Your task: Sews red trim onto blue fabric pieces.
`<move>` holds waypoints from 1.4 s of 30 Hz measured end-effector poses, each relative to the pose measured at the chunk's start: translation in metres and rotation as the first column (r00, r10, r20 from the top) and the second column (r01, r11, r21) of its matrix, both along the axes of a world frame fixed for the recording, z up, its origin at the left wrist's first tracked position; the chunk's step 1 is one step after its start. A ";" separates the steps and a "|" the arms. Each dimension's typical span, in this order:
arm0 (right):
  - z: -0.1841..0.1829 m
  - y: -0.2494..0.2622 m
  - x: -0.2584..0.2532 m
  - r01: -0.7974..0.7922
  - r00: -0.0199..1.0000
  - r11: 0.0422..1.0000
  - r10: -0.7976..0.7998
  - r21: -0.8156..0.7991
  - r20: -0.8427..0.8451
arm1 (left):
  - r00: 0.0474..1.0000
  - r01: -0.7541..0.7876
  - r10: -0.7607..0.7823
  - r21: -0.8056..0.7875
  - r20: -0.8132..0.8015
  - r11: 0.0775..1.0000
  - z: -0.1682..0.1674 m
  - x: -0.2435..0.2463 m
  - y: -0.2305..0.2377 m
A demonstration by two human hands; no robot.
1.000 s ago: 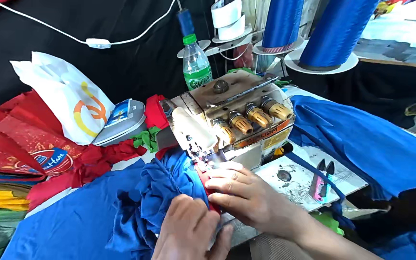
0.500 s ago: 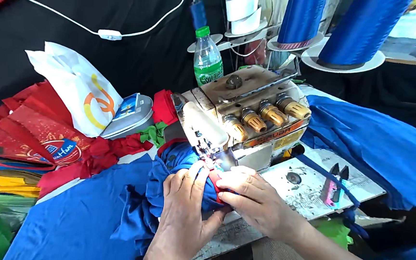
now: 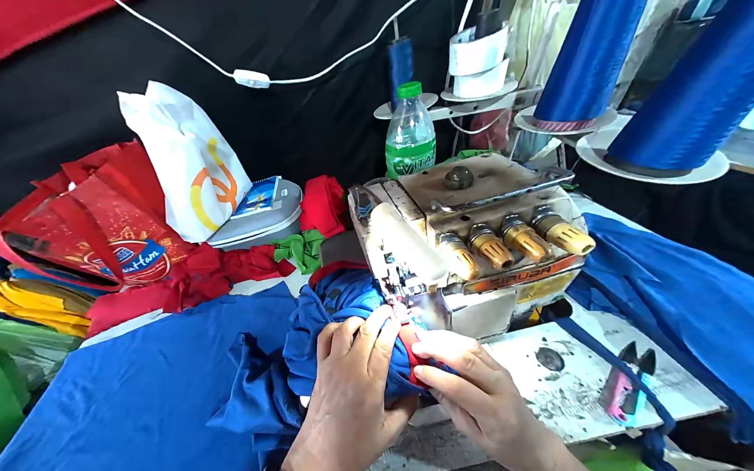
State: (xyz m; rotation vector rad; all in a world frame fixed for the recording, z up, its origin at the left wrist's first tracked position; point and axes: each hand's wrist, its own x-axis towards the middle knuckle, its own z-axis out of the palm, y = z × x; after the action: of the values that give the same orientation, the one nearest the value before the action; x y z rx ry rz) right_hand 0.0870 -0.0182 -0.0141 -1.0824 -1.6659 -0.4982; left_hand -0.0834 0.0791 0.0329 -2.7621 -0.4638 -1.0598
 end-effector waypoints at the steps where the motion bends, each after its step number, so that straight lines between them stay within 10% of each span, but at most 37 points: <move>1: 0.000 0.000 0.000 -0.001 1.000 1.000 0.001 0.004 -0.003 | 1.000 0.000 0.000 0.002 0.006 1.000 0.000 0.000 0.000; 42: 0.000 0.002 -0.003 -0.007 0.998 1.000 0.008 0.006 -0.058 | 1.000 -0.013 0.014 -0.034 0.006 0.999 0.004 0.002 -0.001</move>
State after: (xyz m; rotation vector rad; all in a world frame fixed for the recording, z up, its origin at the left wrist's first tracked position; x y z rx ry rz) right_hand 0.0840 -0.0158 -0.0140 -1.0765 -1.6166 -0.4622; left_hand -0.0818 0.0779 0.0372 -2.7821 -0.5052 -1.0676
